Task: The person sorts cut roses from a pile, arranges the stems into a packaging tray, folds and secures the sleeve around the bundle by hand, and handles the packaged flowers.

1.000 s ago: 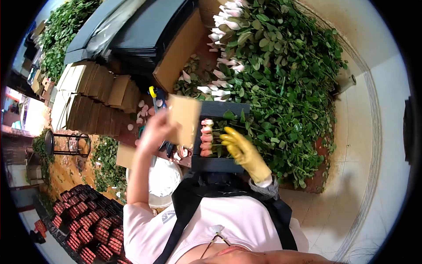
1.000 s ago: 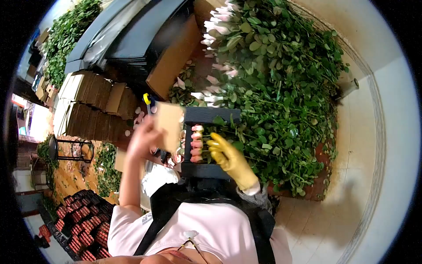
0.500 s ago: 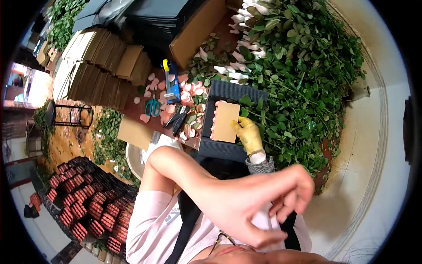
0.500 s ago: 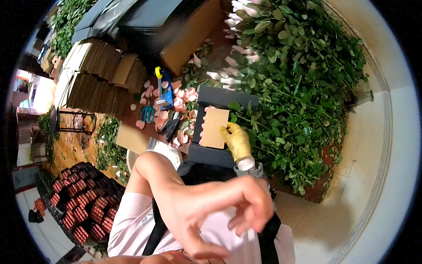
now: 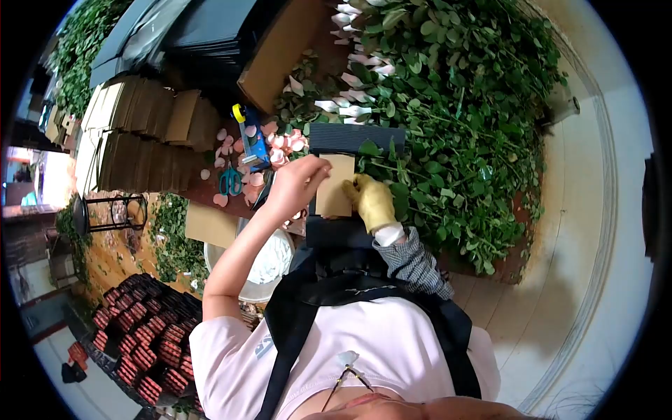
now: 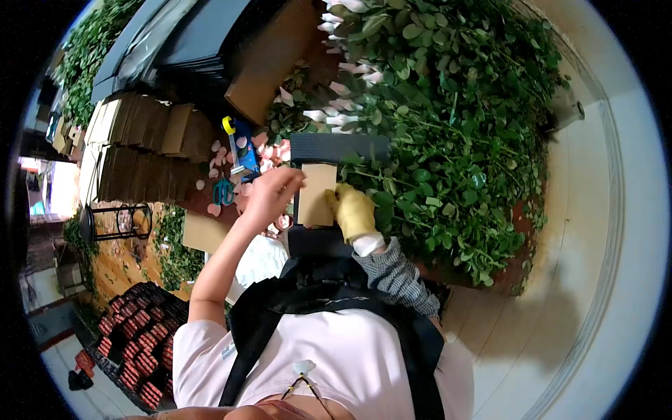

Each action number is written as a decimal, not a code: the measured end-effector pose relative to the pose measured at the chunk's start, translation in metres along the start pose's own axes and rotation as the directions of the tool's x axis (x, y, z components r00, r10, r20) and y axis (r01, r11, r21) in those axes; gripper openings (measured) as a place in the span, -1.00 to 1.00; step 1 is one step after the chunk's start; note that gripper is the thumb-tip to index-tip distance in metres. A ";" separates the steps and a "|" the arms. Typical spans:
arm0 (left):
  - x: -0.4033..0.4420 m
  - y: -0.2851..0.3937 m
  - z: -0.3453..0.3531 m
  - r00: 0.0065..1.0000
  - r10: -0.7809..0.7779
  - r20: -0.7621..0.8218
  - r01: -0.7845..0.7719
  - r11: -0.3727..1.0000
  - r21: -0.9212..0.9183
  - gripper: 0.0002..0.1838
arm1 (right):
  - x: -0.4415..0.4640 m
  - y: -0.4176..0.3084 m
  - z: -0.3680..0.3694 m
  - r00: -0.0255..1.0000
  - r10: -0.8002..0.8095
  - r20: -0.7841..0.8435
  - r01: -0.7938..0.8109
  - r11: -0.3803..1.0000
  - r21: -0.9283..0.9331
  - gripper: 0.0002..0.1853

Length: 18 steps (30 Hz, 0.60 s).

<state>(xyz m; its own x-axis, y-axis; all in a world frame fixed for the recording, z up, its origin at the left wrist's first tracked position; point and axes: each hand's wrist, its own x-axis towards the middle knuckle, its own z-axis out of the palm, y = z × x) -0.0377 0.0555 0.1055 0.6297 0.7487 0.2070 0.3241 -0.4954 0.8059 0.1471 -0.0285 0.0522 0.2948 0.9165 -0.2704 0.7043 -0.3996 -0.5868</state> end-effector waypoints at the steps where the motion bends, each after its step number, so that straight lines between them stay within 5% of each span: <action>1: 0.001 -0.018 0.011 0.973 0.221 0.058 -0.227 0.965 0.133 -0.71 | 0.001 -0.001 0.002 0.999 -0.037 -0.040 0.033 0.996 -0.085 -0.58; 2: 0.001 -0.021 0.018 0.945 0.134 0.298 -0.201 0.958 0.206 -0.42 | 0.004 -0.001 0.003 0.999 -0.031 -0.013 0.030 0.997 -0.074 -0.58; 3: 0.002 -0.033 0.028 0.900 0.241 0.364 -0.377 0.848 0.372 -0.14 | 0.005 0.000 0.002 1.000 -0.026 0.013 0.027 0.998 -0.065 -0.57; 6: -0.008 -0.058 0.042 0.894 0.168 0.416 -0.355 0.832 0.426 0.05 | 0.011 -0.002 -0.003 0.996 0.001 0.088 -0.002 1.000 0.006 -0.56; 9: -0.010 -0.059 0.044 0.883 0.138 0.449 -0.376 0.780 0.500 0.05 | 0.027 0.006 -0.012 0.924 0.057 0.378 -0.140 0.970 0.197 -0.57; 10: -0.008 -0.052 0.041 0.875 0.092 0.476 -0.362 0.777 0.515 0.04 | 0.016 -0.005 -0.024 0.935 0.079 0.345 -0.148 0.972 0.180 -0.57; 11: -0.008 -0.051 0.040 0.873 0.075 0.481 -0.342 0.798 0.496 0.05 | 0.000 -0.001 -0.028 0.982 -0.101 0.161 0.091 0.993 0.070 -0.52; 12: -0.008 -0.050 0.038 0.874 0.068 0.481 -0.316 0.832 0.456 0.04 | -0.021 -0.009 -0.040 0.976 -0.202 0.080 0.194 0.976 0.102 -0.44; 13: -0.007 -0.050 0.037 0.874 0.065 0.482 -0.290 0.864 0.411 0.04 | -0.038 -0.018 -0.057 0.953 -0.289 0.092 0.295 0.954 -0.055 -0.40; 14: -0.005 -0.054 0.038 0.874 0.121 0.470 -0.309 0.886 0.347 0.04 | -0.058 -0.016 -0.071 0.824 -0.562 -0.072 0.566 0.809 0.157 -0.41; 15: -0.002 -0.056 0.036 0.857 0.129 0.499 -0.337 0.873 0.353 0.08 | -0.077 -0.001 -0.074 0.742 -0.670 0.012 0.637 0.712 0.297 -0.45; 16: -0.001 -0.055 0.038 0.869 0.140 0.475 -0.324 0.887 0.330 0.10 | -0.095 0.010 -0.080 0.730 -0.650 0.210 0.361 0.629 0.689 -0.51; 17: -0.002 -0.054 0.038 0.880 0.148 0.452 -0.310 0.900 0.307 0.12 | -0.104 0.043 -0.057 0.683 -0.634 0.363 0.153 0.610 0.777 -0.53; 18: -0.003 -0.052 0.037 0.877 0.157 0.454 -0.324 0.891 0.318 0.15 | -0.110 0.073 -0.036 0.721 -0.541 0.433 0.125 0.716 0.686 -0.53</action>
<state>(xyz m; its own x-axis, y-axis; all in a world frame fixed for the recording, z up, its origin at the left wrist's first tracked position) -0.0303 0.0629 0.0423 0.9238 0.3788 0.0561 0.3091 -0.8242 0.4744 0.1899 -0.1579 0.0665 -0.4477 0.8697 -0.2078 0.0981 -0.1832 -0.9782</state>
